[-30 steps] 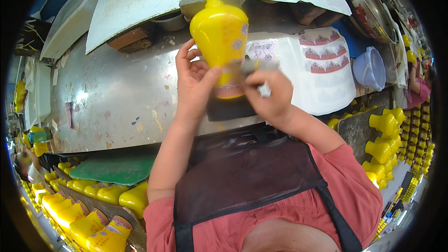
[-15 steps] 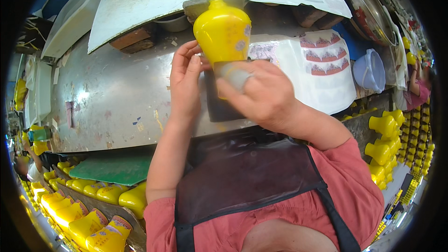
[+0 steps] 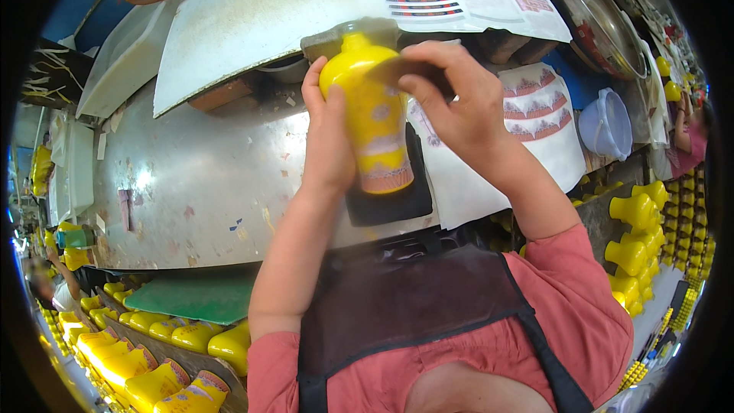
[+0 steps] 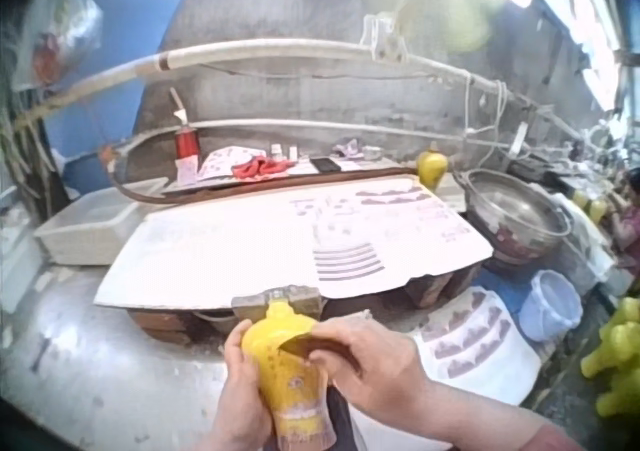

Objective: The person picks up a yellow plastic container and applies a printed label to its surface. They smooth the label with their fingers to remove air bubbles and ensure adhesion, then place the labeled container back on the work surface.

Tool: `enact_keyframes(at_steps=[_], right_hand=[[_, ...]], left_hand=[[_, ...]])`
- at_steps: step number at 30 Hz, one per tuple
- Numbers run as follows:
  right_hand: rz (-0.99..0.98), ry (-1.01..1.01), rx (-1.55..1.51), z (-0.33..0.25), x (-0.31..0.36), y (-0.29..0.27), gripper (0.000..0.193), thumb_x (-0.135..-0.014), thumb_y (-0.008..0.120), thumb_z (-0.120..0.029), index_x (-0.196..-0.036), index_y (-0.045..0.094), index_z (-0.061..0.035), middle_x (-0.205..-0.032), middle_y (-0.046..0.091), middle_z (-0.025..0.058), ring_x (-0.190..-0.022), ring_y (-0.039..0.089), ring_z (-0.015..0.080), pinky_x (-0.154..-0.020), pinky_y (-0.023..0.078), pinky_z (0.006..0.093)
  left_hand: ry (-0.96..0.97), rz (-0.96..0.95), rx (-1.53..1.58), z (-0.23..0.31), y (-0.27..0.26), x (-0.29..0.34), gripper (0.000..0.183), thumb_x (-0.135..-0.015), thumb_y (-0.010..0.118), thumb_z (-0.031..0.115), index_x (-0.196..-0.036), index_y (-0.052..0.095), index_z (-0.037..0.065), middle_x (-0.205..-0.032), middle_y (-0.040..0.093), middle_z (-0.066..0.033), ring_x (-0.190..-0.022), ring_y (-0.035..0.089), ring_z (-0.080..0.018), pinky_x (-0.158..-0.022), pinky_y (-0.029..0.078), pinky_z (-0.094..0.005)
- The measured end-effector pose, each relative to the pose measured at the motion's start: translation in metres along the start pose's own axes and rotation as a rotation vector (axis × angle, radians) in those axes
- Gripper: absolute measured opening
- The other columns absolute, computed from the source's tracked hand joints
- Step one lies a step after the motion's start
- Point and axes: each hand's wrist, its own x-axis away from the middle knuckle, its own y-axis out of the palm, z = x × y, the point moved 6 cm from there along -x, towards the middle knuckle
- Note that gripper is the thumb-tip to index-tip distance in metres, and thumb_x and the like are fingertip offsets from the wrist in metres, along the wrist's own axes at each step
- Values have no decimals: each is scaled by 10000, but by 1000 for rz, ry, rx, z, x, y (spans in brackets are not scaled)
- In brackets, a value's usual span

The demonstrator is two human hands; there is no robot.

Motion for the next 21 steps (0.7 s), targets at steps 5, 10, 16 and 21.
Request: enact_keyframes(at_steps=[5,10,16,21], right_hand=[[-146,-85,152,-4,-30,11,267,-867,721,-86,-1127,661,-88,-927,690,114,-825,684,322,-687,554,407],[-154,-19,76,17,-62,14,232,-885,718,-78,-1113,687,-51,-936,720,129,-814,711,271,-720,568,348],[-192,173,-175,10,-51,-8,218,-897,710,-8,-1114,720,10,-954,747,75,-877,715,119,-795,579,263],[-238,-95,116,-8,-46,13,254,-835,755,-26,-1081,714,-71,-872,704,117,-756,678,283,-676,552,362]], left_hand=[[216,136,-372,10,-8,-6,800,-951,665,232,-1580,191,91,-1480,423,-176,-1342,462,-269,-1133,392,-410],[308,151,-526,21,-4,-16,438,-903,665,229,-1277,586,16,-1284,506,-151,-1206,529,-285,-1063,427,-389],[383,167,-666,24,-3,-20,397,-980,557,292,-1262,589,15,-1271,512,-159,-1180,526,-280,-1068,406,-387],[293,151,-376,10,-10,-22,388,-1018,484,274,-1280,577,3,-1288,508,-161,-1216,511,-287,-1092,384,-398]])
